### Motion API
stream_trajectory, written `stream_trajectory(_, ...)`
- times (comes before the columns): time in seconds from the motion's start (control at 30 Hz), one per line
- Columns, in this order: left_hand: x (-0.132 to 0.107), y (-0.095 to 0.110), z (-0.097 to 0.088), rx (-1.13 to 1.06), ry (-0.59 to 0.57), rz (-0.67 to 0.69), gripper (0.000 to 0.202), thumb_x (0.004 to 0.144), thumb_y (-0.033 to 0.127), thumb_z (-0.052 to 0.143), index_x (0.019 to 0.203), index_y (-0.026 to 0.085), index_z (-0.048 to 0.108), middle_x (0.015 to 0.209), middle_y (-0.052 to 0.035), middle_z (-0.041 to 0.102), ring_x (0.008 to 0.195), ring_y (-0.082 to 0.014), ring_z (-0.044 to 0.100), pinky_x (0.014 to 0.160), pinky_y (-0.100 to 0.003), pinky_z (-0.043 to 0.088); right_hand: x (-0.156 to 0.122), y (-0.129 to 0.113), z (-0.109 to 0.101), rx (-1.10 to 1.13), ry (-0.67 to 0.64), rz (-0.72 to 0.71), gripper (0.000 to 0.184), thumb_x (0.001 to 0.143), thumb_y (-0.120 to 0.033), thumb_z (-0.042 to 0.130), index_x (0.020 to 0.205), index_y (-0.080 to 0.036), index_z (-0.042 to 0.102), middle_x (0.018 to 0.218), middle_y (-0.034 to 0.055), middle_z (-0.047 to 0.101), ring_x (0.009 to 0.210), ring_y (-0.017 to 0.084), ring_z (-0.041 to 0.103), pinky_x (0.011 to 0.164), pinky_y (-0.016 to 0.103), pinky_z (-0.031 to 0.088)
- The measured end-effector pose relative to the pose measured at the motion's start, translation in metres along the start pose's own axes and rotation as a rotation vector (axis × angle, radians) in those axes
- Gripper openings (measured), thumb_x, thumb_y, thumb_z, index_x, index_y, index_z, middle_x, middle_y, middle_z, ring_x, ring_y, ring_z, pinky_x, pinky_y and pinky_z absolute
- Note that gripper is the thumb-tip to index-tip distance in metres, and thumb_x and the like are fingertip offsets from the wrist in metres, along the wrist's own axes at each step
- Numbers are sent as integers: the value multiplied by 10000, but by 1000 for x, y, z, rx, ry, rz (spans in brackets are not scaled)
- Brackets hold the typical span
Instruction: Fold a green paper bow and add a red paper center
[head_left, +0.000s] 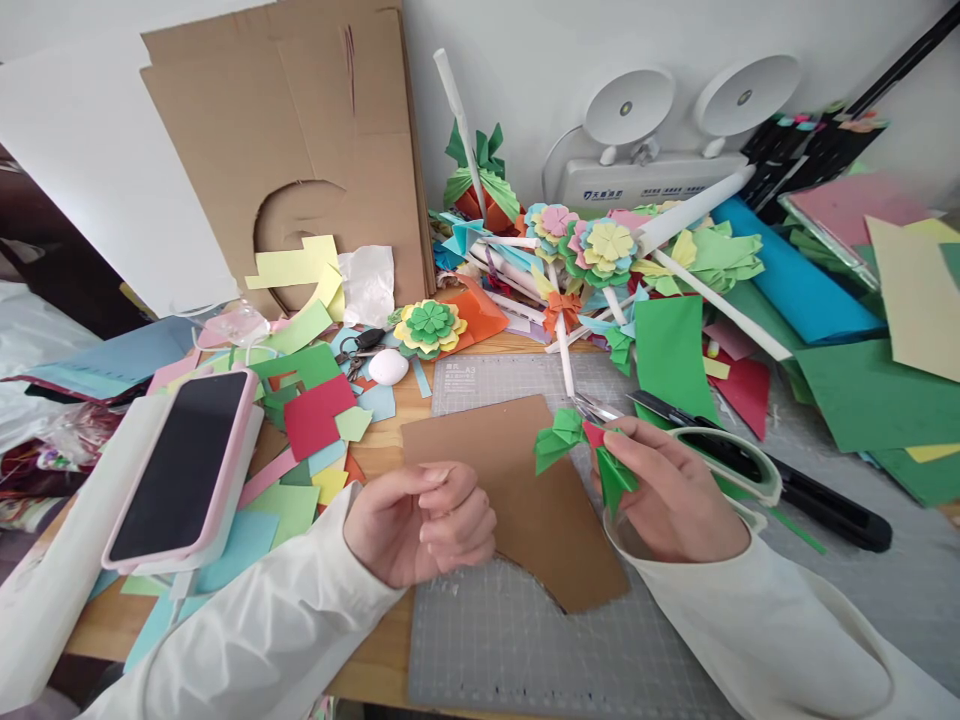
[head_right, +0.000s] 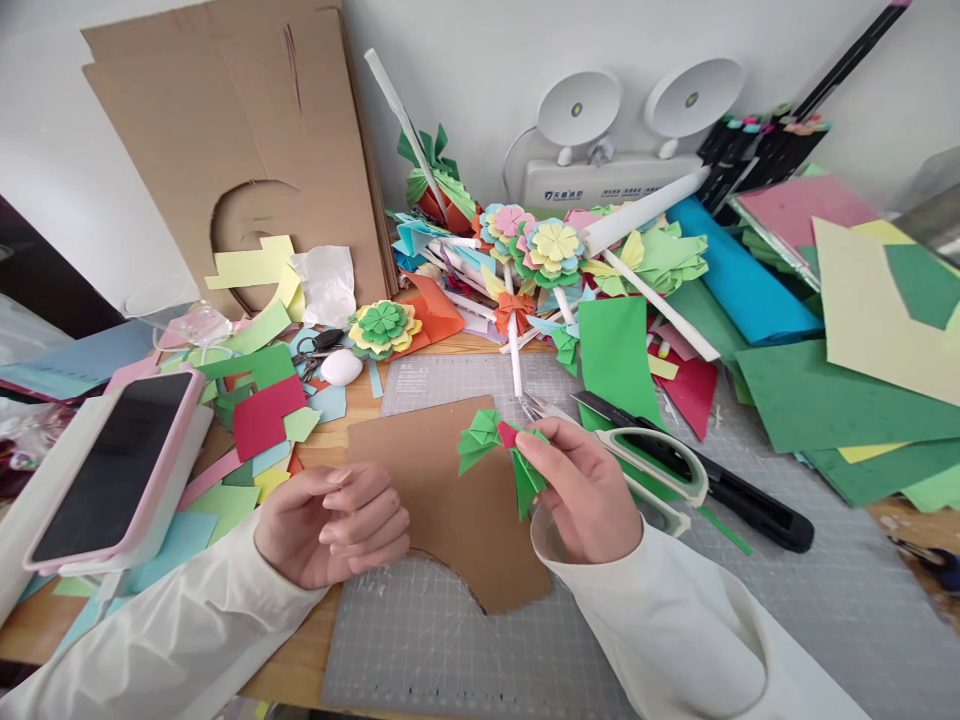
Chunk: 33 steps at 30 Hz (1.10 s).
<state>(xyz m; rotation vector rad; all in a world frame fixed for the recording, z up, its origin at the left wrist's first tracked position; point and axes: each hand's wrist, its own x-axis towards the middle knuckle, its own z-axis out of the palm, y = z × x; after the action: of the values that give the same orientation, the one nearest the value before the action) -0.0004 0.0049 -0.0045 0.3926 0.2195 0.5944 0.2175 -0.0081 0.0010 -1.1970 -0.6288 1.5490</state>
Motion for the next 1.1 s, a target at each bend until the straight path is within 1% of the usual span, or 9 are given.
stream_trajectory(0.2, 0, 1, 0, -50, 34, -3, 372, 809, 274, 519, 558, 175, 263, 477, 47, 251, 459, -93, 223, 498, -234, 247, 0, 1, 0, 5, -22, 8, 239, 689, -392, 763, 680, -212, 607, 540, -38, 535, 486, 87, 475, 405, 184, 417)
stream_trajectory(0.33, 0, 1, 0, -63, 56, -6, 352, 798, 273, 523, 577, 178, 265, 487, 49, 254, 465, -95, 219, 515, -236, 262, 0, 3, 0, 2, -9, 15, 242, 683, -388, 772, 704, -208, 611, 545, -43, 529, 485, 80, 461, 410, 177, 399)
stream_trajectory(0.5, 0, 1, 1, -69, 69, -12, 352, 776, 274, 547, 588, 181, 264, 501, 52, 254, 467, -93, 218, 525, -226, 285, 0, 4, 0, 17, -28, 20, 250, 679, -393, 777, 684, -205, 611, 527, -50, 520, 484, 68, 458, 429, 165, 391)
stream_trajectory(0.6, 0, 1, 0, -72, 67, -24, 347, 749, 276, 569, 600, 182, 269, 512, 52, 260, 475, -94, 224, 530, -227, 284, -1, 5, 1, 17, -36, 15, 248, 683, -392, 774, 688, -204, 612, 520, -52, 517, 481, 66, 458, 430, 165, 388)
stream_trajectory(0.7, 0, 1, -1, -82, 62, -21, 341, 754, 291, 561, 603, 182, 276, 510, 51, 263, 473, -96, 224, 527, -228, 277, -1, 5, 1, 18, -45, 8, 244, 690, -388, 769, 688, -202, 610, 514, -53, 514, 473, 66, 447, 420, 168, 379)
stream_trajectory(0.93, 0, 1, 0, -11, 30, -3, 351, 828, 266, 501, 539, 166, 328, 447, 43, 249, 447, -97, 221, 490, -225, 256, -2, 7, 1, 17, -41, 0, 247, 676, -387, 773, 683, -202, 610, 528, -46, 518, 479, 81, 447, 418, 194, 379)
stream_trajectory(1.1, 1, 1, 1, 2, 98, 34, 309, 799, 235, 577, 554, 160, 406, 439, 57, 246, 442, -88, 212, 503, -218, 282, -1, 8, 0, -44, -49, -12, 227, 699, -404, 744, 701, -213, 621, 546, -39, 512, 487, 95, 437, 412, 211, 377)
